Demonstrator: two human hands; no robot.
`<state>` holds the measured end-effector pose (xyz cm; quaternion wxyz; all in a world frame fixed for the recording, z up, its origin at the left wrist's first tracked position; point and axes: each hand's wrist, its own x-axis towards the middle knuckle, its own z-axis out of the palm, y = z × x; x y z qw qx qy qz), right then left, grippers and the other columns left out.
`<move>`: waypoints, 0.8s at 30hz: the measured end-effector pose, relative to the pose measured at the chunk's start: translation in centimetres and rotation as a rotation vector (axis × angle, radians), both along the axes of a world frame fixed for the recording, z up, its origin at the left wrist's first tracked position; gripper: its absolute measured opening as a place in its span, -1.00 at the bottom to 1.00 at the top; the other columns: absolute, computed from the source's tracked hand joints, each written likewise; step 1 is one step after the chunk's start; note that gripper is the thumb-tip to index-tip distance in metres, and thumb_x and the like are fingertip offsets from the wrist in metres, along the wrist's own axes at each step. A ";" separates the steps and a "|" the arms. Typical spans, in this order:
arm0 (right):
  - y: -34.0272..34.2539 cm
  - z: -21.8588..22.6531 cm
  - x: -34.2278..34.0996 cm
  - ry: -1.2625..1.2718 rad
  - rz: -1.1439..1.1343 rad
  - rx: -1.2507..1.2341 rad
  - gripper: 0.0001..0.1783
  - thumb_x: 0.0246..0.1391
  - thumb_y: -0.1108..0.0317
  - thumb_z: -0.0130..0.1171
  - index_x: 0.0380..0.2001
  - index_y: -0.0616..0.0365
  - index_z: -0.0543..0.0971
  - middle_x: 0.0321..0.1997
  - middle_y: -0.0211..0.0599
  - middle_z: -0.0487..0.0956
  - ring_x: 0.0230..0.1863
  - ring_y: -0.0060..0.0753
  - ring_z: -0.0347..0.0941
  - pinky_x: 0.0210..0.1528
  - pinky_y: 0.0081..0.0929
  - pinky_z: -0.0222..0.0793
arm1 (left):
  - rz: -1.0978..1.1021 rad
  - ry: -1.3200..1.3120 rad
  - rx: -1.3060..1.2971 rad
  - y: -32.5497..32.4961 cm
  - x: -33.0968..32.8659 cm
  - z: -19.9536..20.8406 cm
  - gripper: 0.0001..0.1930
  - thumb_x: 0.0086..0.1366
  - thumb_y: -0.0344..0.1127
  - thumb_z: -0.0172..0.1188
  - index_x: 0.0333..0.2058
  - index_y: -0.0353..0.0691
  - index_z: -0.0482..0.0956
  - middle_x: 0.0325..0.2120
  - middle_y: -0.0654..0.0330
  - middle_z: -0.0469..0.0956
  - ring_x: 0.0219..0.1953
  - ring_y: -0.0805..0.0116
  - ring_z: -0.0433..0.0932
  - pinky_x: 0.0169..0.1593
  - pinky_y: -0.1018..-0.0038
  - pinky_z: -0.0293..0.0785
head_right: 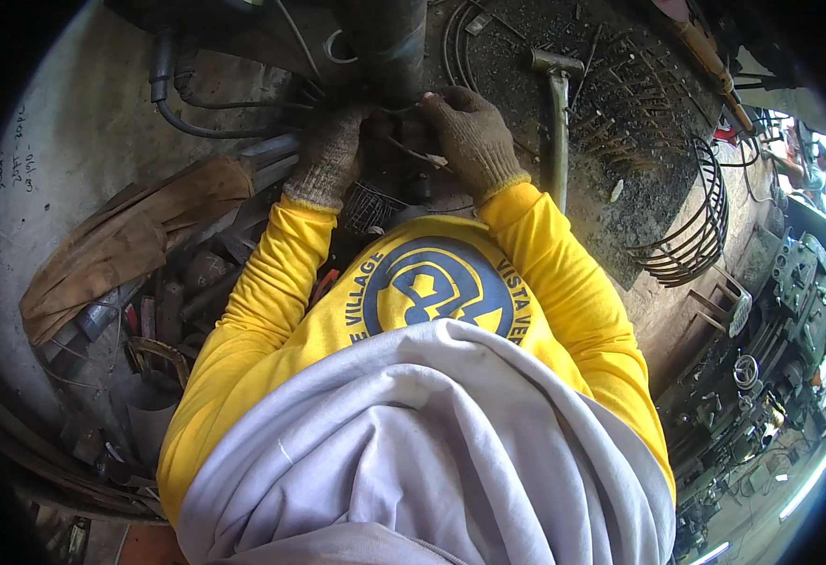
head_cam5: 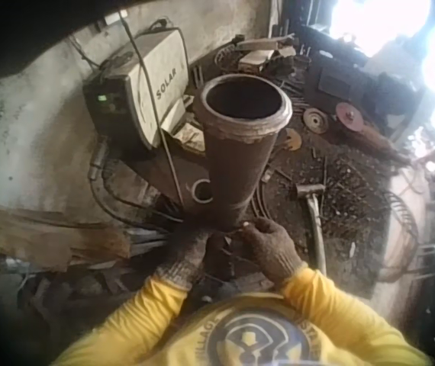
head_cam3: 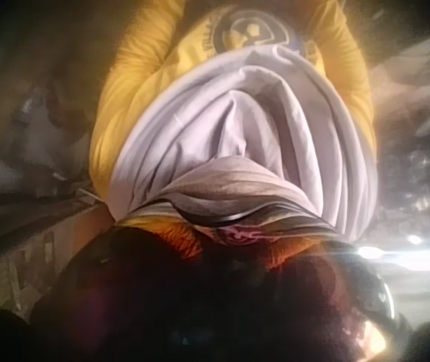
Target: The person positions a metal pipe and a wire cage, then uses a welding tool to join parts of the wire cage. They then use a handheld grinder on the metal cage while holding it by hand.
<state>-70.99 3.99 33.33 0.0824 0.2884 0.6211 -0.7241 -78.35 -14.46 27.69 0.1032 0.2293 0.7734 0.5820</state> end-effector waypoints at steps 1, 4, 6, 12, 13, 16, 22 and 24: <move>0.0 0.3 -0.1 -0.005 -0.008 -0.006 -0.69 0.32 0.31 0.12 -0.03 0.35 0.51 -0.19 -0.15 0.66 -0.27 -0.41 0.66 -0.17 -0.52 0.63 | -0.032 0.093 -0.070 -0.3 -0.2 0.2 -0.73 0.36 -0.28 0.04 -0.07 -0.22 0.60 -0.08 0.08 0.59 -0.05 0.21 0.56 0.06 0.33 0.46; 0.0 0.5 -0.2 0.003 -0.021 -0.035 -0.70 0.33 0.32 0.11 -0.02 0.35 0.50 -0.19 -0.15 0.66 -0.27 -0.41 0.66 -0.16 -0.52 0.63 | -0.068 0.038 -0.124 -0.2 -0.4 0.6 -0.70 0.40 -0.23 0.03 -0.03 -0.23 0.59 -0.06 0.14 0.60 -0.05 0.29 0.56 0.06 0.37 0.46; 0.0 0.4 -0.2 0.013 -0.028 -0.056 -0.70 0.33 0.33 0.10 -0.02 0.35 0.50 -0.19 -0.15 0.66 -0.26 -0.41 0.66 -0.15 -0.52 0.63 | -0.058 -0.057 -0.090 0.0 -0.4 0.9 -0.69 0.39 -0.22 0.05 -0.01 -0.23 0.58 -0.06 0.14 0.60 -0.03 0.27 0.56 0.07 0.36 0.45; 0.1 0.4 -0.1 0.011 -0.005 -0.058 -0.70 0.34 0.33 0.09 0.00 0.34 0.50 -0.16 -0.16 0.66 -0.22 -0.42 0.66 -0.12 -0.52 0.63 | 0.032 -0.103 0.044 0.1 0.7 4.0 -0.83 0.35 -0.32 0.13 -0.19 -0.21 0.64 -0.26 0.10 0.63 -0.18 0.22 0.60 -0.05 0.38 0.49; 0.1 0.4 -0.2 0.004 0.014 -0.026 -0.70 0.34 0.33 0.08 0.00 0.34 0.50 -0.15 -0.16 0.65 -0.21 -0.42 0.66 -0.11 -0.52 0.63 | 0.020 -0.143 0.073 0.1 0.7 4.0 -0.84 0.34 -0.33 0.15 -0.19 -0.22 0.64 -0.25 0.09 0.63 -0.18 0.22 0.60 -0.06 0.38 0.49; -0.1 0.4 -0.2 0.017 0.065 0.070 -0.69 0.34 0.32 0.08 0.01 0.34 0.50 -0.15 -0.17 0.66 -0.20 -0.43 0.66 -0.12 -0.53 0.63 | -0.019 0.068 0.017 -0.4 0.1 1.5 -0.82 0.35 -0.32 0.13 -0.16 -0.22 0.62 -0.22 0.07 0.62 -0.16 0.20 0.60 -0.05 0.36 0.49; 0.4 -1.1 0.0 0.011 0.029 0.105 -0.65 0.21 0.14 0.19 -0.08 0.17 0.64 -0.27 -0.28 0.70 -0.24 -0.46 0.62 -0.16 -0.49 0.48 | -0.045 -0.126 -0.087 -0.4 0.5 2.7 -0.68 0.35 -0.28 0.12 -0.01 -0.32 0.55 -0.07 0.11 0.59 0.00 0.29 0.53 0.13 0.37 0.40; 0.3 -0.9 -0.1 0.019 0.023 0.067 -0.65 0.22 0.16 0.19 -0.07 0.19 0.63 -0.27 -0.28 0.70 -0.25 -0.48 0.62 -0.16 -0.52 0.48 | -0.016 -0.073 -0.023 -0.4 0.6 2.4 -0.71 0.35 -0.26 0.13 -0.05 -0.30 0.56 -0.12 0.09 0.60 -0.05 0.24 0.55 0.07 0.34 0.44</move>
